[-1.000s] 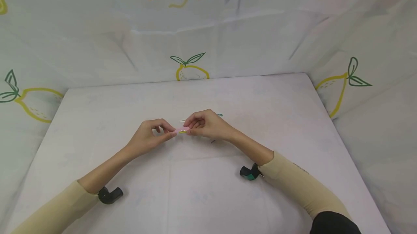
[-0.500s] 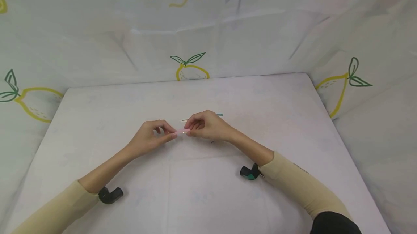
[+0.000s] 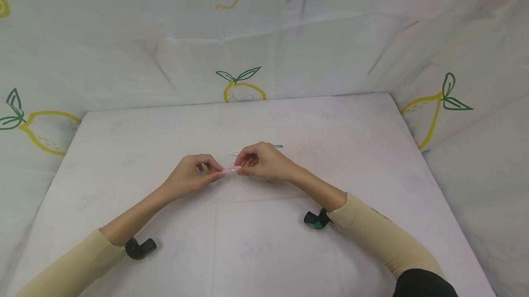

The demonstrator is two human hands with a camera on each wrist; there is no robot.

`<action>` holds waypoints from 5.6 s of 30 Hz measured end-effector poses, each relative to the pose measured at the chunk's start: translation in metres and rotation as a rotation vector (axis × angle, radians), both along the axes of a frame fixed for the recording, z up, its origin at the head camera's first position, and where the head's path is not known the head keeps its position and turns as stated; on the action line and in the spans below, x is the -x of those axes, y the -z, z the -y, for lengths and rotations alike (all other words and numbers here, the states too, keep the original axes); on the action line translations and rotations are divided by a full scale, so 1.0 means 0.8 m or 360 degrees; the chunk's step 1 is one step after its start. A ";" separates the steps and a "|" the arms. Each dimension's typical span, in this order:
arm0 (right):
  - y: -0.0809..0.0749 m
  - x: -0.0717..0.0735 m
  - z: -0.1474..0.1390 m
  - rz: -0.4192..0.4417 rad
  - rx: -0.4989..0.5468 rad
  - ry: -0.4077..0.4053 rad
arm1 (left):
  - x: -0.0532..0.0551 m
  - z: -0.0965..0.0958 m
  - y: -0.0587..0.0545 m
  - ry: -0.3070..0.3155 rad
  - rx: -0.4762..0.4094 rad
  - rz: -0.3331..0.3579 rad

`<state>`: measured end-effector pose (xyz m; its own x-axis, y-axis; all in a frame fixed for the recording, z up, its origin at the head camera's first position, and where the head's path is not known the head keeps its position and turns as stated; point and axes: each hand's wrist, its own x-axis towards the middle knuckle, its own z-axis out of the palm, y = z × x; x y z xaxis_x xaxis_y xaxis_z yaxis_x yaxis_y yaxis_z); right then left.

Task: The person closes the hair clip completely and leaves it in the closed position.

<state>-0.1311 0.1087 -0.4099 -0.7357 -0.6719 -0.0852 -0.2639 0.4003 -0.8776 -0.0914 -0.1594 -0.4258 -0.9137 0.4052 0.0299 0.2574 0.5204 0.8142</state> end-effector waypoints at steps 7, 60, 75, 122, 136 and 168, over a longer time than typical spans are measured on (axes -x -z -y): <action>0.002 0.000 0.000 -0.0053 -0.0030 -0.0039 | 0.000 0.002 0.002 0.0005 -0.0005 0.0036; 0.009 -0.005 0.009 -0.0139 -0.0360 -0.0074 | 0.000 -0.010 0.013 -0.0001 0.0307 0.0066; 0.009 -0.003 0.012 -0.0137 -0.0403 -0.0090 | 0.000 -0.013 0.015 0.0010 0.0357 0.0069; 0.009 -0.005 0.015 -0.0196 -0.0440 -0.0111 | 0.000 -0.017 0.009 0.0002 0.0410 0.0077; 0.005 -0.003 0.003 -0.0264 -0.0333 -0.0061 | 0.006 -0.023 -0.001 0.0023 0.0389 0.0053; -0.024 0.015 -0.045 -0.0363 -0.0248 0.0187 | 0.045 -0.066 -0.028 0.0098 0.0452 -0.0167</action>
<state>-0.1431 0.1446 -0.3906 -0.8196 -0.5730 -0.0042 -0.3911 0.5648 -0.7267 -0.1275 -0.1064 -0.4036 -0.8851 0.4654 0.0003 0.3705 0.7043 0.6056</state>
